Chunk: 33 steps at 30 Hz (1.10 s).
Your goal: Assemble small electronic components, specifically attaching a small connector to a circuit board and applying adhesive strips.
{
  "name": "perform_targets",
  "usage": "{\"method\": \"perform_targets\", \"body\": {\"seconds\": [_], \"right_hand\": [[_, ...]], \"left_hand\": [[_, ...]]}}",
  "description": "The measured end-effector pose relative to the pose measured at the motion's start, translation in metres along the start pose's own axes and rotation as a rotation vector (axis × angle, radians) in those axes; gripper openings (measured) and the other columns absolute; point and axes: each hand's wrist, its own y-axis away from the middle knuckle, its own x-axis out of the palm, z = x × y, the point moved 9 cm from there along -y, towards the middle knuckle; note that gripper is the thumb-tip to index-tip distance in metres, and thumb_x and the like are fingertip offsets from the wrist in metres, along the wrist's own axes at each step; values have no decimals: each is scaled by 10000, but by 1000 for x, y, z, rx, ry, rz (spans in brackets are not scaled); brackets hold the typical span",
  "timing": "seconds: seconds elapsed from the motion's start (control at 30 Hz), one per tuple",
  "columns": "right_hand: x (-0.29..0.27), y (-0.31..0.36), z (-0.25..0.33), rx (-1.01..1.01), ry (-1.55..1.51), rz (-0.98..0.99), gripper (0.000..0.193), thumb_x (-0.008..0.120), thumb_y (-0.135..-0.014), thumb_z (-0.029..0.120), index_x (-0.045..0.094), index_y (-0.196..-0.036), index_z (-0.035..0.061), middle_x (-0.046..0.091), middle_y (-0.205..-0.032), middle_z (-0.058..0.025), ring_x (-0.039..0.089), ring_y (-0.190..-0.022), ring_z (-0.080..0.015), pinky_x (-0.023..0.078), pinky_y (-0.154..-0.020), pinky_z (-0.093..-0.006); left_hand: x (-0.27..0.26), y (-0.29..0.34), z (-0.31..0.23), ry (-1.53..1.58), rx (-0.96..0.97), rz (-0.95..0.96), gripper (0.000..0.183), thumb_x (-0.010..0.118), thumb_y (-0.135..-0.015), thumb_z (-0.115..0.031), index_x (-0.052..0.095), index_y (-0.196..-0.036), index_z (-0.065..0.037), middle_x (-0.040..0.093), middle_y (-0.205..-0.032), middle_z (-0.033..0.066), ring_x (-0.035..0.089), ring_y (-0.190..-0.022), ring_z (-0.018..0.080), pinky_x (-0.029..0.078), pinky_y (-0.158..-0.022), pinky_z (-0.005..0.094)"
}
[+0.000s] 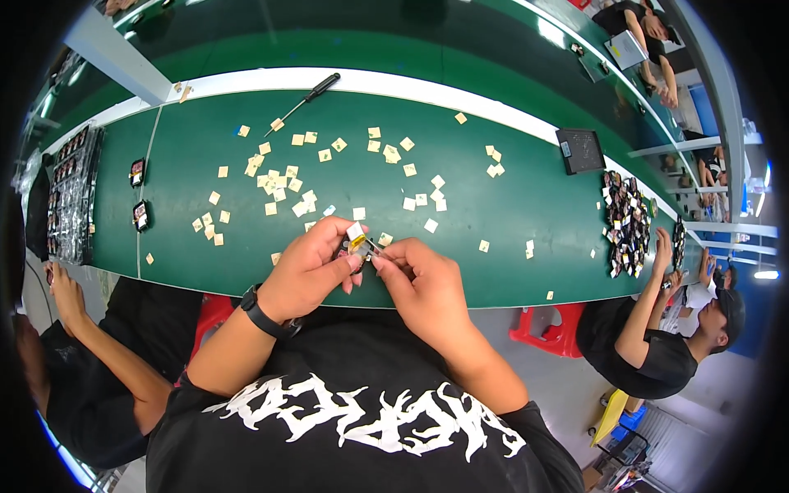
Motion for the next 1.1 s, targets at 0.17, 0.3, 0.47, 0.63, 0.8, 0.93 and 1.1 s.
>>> {"method": "perform_targets", "body": {"seconds": [0.17, 0.3, 0.47, 0.63, 0.8, 0.93, 1.1], "right_hand": [[-1, 3, -25, 209, -423, 14, 123, 698, -957, 32, 639, -1056, -11, 651, -815, 23, 559, -684, -29, 436, -619, -197], [-14, -4, -13, 71, -467, 11, 243, 710, -935, -10, 626, -1163, -12, 574, -788, 52, 478, -666, -4, 387, -607, -170], [0, -18, 9, 33, -244, 80, 253, 759, -903, 1, 678, -1141, -24, 521, -741, 82, 410, -621, 12, 316, -537, -186], [3, -18, 6, 69, -133, 104, 152, 754, -909, 2, 670, -1033, -18, 527, -734, 82, 415, -623, 11, 310, -526, -194], [0, -12, -6, 160, -311, 102, 86, 730, -929, 6, 645, -933, 14, 529, -695, 89, 444, -625, 9, 321, -536, -189], [0, -7, -11, 229, -212, 163, 86, 728, -927, 18, 642, -931, 10, 589, -715, 66, 476, -631, 9, 345, -542, -183], [1, -3, 0, 188, -351, 62, 73, 721, -924, 15, 650, -936, 5, 563, -695, 76, 426, -609, 20, 308, -515, -201]], "left_hand": [[-1, 0, -5, -38, 21, -6, 367, 551, -1018, -34, 504, -1380, 4, 627, -1049, 34, 600, -817, 84, 503, -682, 235], [2, 5, -17, -256, 122, -22, 499, 560, -995, -37, 467, -1484, -9, 667, -1013, 57, 595, -794, 108, 491, -701, 269], [12, 13, -27, -555, 352, -70, 594, 542, -979, -40, 377, -1549, -15, 645, -954, 128, 612, -787, 202, 501, -754, 343], [9, 16, -31, -564, 381, -97, 613, 521, -981, -35, 342, -1567, -22, 626, -923, 129, 615, -780, 210, 505, -757, 351], [8, 17, -27, -447, 345, -15, 558, 508, -981, -19, 423, -1531, -41, 627, -898, 85, 606, -718, 167, 505, -714, 323], [4, 15, -26, -443, 290, -25, 524, 503, -974, -4, 481, -1495, -46, 630, -877, 75, 607, -705, 157, 506, -697, 312], [6, 13, -24, -399, 292, -18, 504, 505, -957, 17, 522, -1458, -37, 637, -874, 65, 618, -713, 149, 510, -691, 311]]}}
